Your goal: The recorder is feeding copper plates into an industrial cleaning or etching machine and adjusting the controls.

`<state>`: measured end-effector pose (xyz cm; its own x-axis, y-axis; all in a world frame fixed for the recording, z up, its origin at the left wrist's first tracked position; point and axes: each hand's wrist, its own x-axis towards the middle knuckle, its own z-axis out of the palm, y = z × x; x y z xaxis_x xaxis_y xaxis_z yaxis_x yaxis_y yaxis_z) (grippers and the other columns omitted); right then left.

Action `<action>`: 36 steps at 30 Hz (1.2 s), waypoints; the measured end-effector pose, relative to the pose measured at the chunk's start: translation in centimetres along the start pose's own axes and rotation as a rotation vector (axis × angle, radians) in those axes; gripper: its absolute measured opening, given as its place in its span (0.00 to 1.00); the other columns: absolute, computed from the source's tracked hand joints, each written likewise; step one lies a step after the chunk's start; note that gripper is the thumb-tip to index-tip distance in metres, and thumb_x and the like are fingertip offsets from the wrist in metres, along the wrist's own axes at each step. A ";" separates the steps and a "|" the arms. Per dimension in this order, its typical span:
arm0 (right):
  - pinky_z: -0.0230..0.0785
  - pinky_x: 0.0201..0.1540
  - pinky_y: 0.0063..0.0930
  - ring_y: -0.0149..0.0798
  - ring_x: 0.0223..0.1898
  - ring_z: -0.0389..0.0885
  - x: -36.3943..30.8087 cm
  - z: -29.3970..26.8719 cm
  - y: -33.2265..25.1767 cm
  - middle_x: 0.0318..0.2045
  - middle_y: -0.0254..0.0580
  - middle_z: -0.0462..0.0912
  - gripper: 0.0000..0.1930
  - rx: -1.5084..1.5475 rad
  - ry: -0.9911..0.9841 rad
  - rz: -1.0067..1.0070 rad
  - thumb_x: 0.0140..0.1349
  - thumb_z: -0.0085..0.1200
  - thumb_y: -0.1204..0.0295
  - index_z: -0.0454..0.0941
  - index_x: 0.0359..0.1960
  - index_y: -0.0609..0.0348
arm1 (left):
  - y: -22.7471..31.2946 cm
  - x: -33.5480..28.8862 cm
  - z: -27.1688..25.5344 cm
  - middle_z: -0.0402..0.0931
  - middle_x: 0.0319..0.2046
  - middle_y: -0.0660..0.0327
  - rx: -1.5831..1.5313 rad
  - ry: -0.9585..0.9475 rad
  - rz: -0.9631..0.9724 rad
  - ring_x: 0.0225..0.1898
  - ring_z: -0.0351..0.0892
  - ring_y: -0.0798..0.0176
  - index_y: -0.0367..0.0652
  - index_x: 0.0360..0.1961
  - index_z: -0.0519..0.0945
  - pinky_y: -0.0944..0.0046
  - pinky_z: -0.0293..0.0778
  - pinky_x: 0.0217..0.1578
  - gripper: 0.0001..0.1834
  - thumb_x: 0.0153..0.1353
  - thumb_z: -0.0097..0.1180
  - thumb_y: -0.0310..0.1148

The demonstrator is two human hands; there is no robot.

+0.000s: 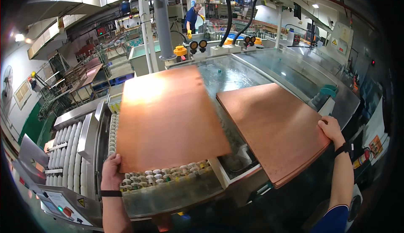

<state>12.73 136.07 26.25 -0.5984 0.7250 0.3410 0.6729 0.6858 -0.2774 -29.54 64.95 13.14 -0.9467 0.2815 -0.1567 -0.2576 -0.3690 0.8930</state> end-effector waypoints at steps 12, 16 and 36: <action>0.74 0.51 0.44 0.58 0.47 0.82 -0.3 0.5 1.2 0.43 0.57 0.84 0.20 -0.035 0.056 -0.001 0.58 0.55 0.58 0.83 0.43 0.64 | -7.8 8.0 -12.0 0.73 0.20 0.62 0.197 0.494 -0.238 0.17 0.72 0.61 0.42 0.29 0.76 0.57 0.65 0.15 0.06 0.58 0.49 0.19; 0.74 0.52 0.44 0.58 0.47 0.82 -0.3 0.2 -0.5 0.43 0.58 0.84 0.20 -0.005 0.017 -0.008 0.58 0.54 0.59 0.83 0.43 0.64 | -12.4 10.8 -10.2 0.77 0.25 0.55 0.320 0.411 -0.256 0.25 0.78 0.57 0.34 0.30 0.80 0.52 0.71 0.23 0.05 0.55 0.52 0.22; 0.74 0.52 0.42 0.59 0.47 0.82 -0.6 0.0 -0.6 0.43 0.58 0.85 0.22 0.016 0.030 -0.017 0.58 0.54 0.58 0.83 0.44 0.66 | -14.5 11.9 10.6 0.78 0.50 0.37 1.687 0.187 -0.019 0.54 0.77 0.35 0.32 0.60 0.73 0.47 0.75 0.55 0.41 0.57 0.60 0.57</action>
<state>12.70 135.18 26.26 -0.5962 0.7114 0.3721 0.6556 0.6989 -0.2858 -35.05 83.08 2.82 -0.9861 0.1284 -0.1059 0.0924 0.9515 0.2933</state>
